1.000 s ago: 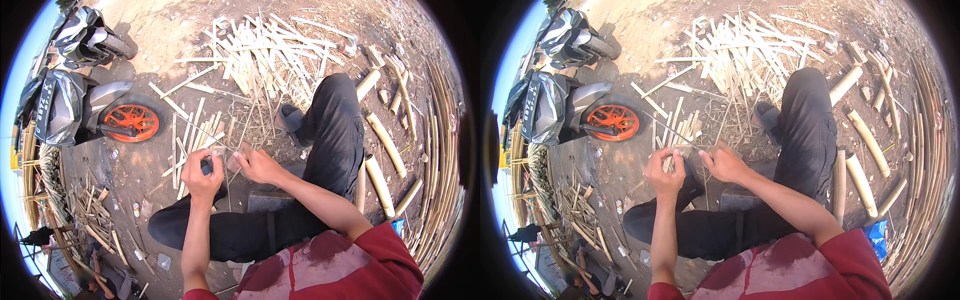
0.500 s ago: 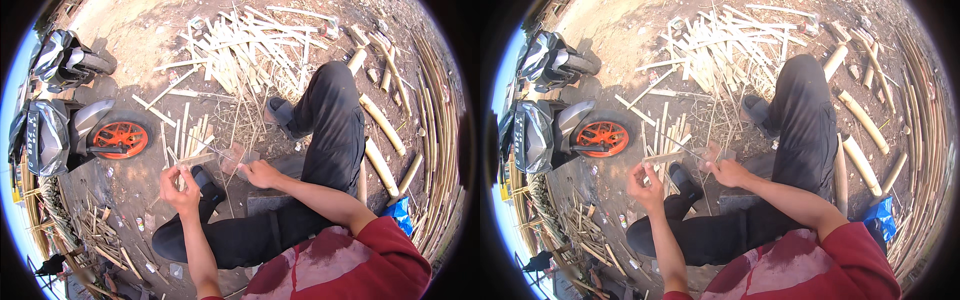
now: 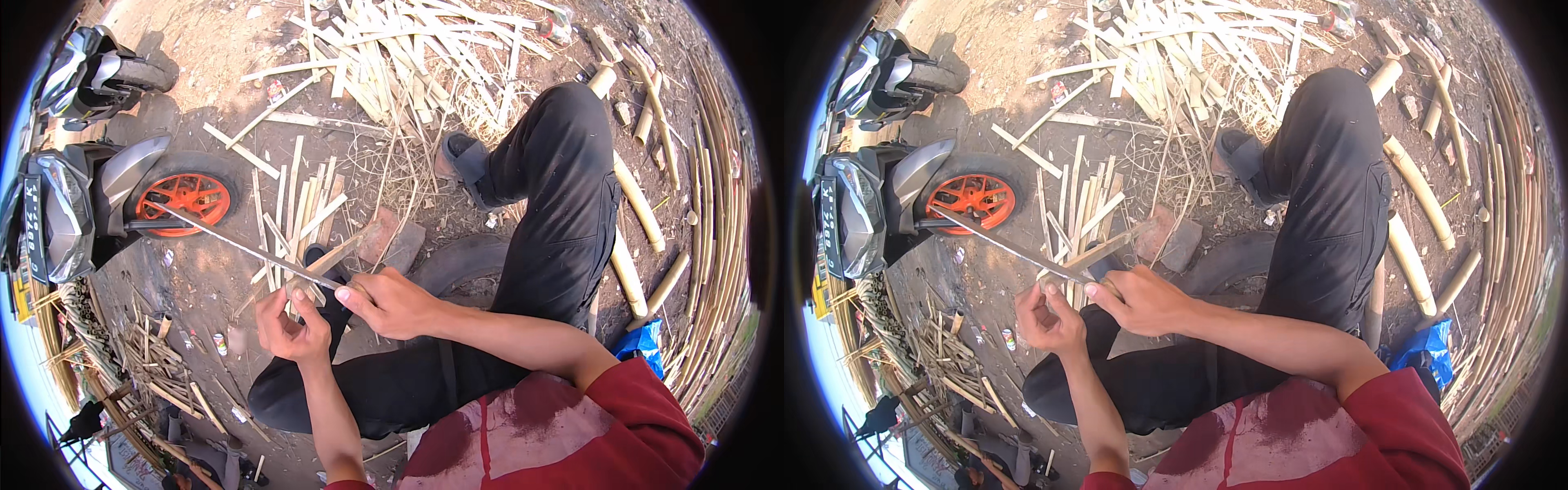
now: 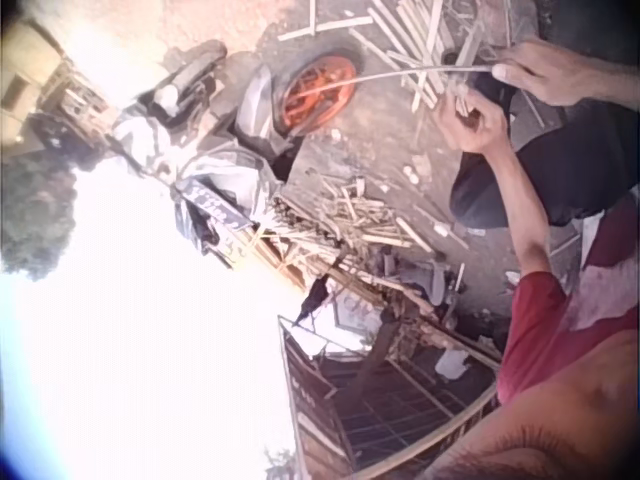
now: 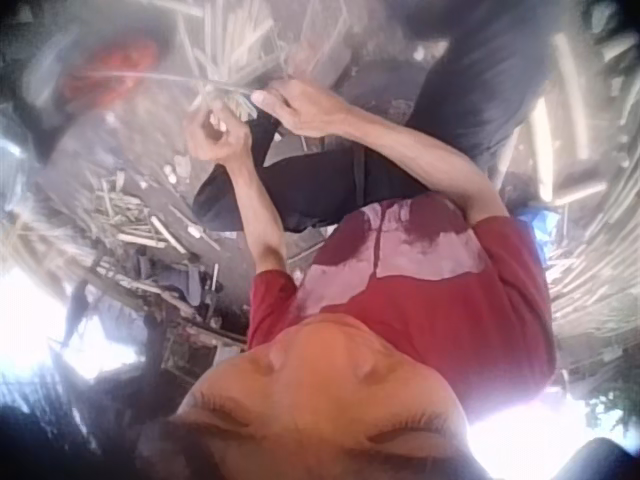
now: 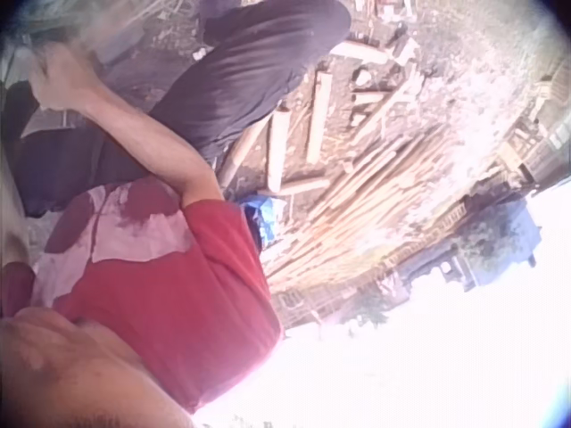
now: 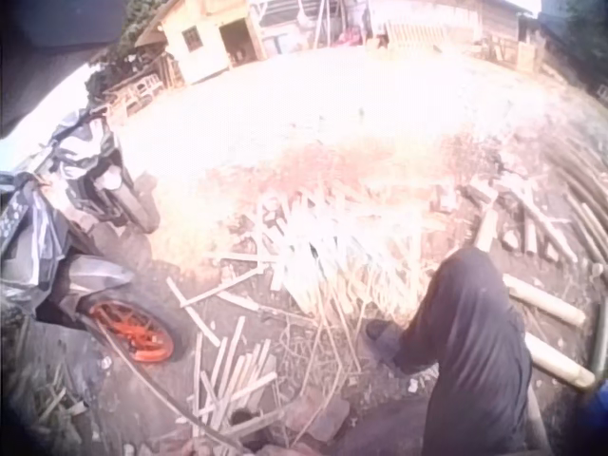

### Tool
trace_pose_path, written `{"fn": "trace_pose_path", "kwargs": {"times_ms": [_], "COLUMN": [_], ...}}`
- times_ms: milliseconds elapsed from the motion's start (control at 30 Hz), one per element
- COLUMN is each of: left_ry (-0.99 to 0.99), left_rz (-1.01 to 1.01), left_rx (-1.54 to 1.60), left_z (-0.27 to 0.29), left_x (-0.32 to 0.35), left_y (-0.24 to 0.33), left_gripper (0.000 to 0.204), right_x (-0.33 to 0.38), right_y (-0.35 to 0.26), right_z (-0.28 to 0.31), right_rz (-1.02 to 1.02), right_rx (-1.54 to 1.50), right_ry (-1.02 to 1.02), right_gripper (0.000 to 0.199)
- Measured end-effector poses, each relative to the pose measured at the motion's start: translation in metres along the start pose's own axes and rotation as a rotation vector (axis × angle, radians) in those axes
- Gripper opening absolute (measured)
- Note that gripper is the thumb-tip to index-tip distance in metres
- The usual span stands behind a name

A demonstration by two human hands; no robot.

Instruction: The person whittles a thin strip of bamboo using a large knife, repeatedly shaving down the surface by hand.

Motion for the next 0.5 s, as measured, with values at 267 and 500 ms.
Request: {"fn": "trace_pose_path", "kwargs": {"times_ms": [267, 500], "left_ry": [0.024, -0.027], "left_rz": [0.017, -0.104], "left_rx": [0.0, -0.056], "left_z": [0.005, 0.004], "left_x": [0.005, 0.006], "left_y": [-0.004, -0.002], "left_gripper": [0.011, 0.014], "right_x": [0.0, 0.001], "right_y": [0.033, 0.144], "right_z": [-0.002, 0.002], "right_rz": [-0.135, -0.4], "right_rx": [0.08, 0.203], "right_ry": [-0.082, -0.119], "right_gripper": [0.061, 0.068]}}
Point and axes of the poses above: each hand's wrist, its own x-axis away from the middle knuckle, its own z-axis out of the back of the hand, y = z × x, the point moved 9 cm from there along -x, towards the middle knuckle, and after that the axes turned 9 degrees about x, right-handed, at the moved point
